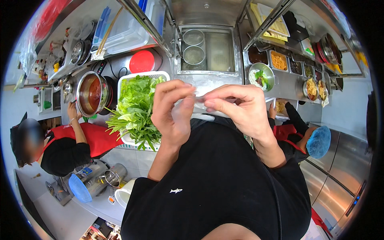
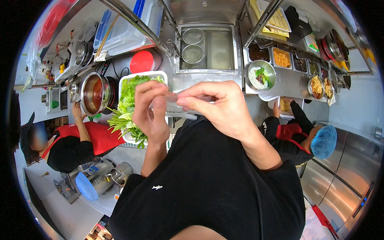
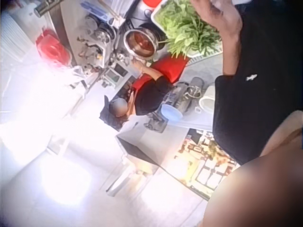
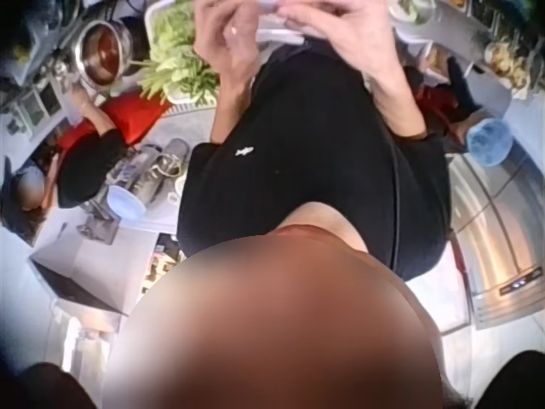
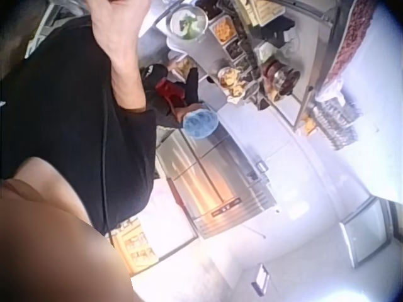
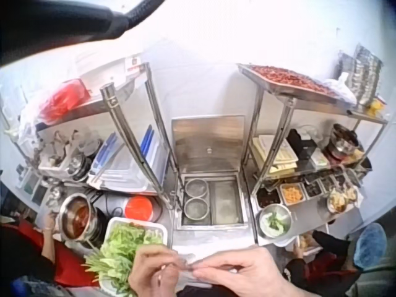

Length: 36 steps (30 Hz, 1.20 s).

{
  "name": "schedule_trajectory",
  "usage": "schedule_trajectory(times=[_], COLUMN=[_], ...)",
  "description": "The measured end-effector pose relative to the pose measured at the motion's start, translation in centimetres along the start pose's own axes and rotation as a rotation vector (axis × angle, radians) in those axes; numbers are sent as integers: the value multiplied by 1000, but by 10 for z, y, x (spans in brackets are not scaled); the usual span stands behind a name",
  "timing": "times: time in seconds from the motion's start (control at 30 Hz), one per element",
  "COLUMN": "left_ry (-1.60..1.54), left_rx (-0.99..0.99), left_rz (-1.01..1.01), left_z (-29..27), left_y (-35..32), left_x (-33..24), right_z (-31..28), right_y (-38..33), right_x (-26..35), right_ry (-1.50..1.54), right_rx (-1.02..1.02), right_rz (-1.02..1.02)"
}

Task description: The person assembles a noodle soup dish in a commercial kitchen. They blanch greens, add noodles and various toppings from containers, then ladle broth into a bowl. A coworker is visible working nearby.

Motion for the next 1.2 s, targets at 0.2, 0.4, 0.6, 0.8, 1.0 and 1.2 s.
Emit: schedule_trajectory(times=[0.2,0.4,0.6,0.8,1.0,1.2], left_ry=[-458,-397,-358,-422,-377,-288], left_rx=[14,13,96,6,-332,-242], left_rz=[-220,-392,-426,-486,-475,-421], left_z=[0,-1,2,1,-27,-26], left_y=[-9,-18,-12,-20,-16,-4], left_x=[15,23,17,32,48,41], right_z=[-2,0,-8,-13,-19,-27], right_y=[-5,-5,-5,0,-2,0], right_x=[11,5,-9,-6,-16,-27], right_ry=[-28,287,60,5,148,108], right_rx=[-1,28,15,-59,170,73], right_rz=[-176,19,17,66,209,181])
Point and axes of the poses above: each hand's wrist, its own y-axis towards the middle knuckle, its own z-axis out of the palm, x = y × z, the point moved 8 cm from there along y, towards the middle knuckle, and after that the axes turned 6 degrees about z, right-handed, at the moved point
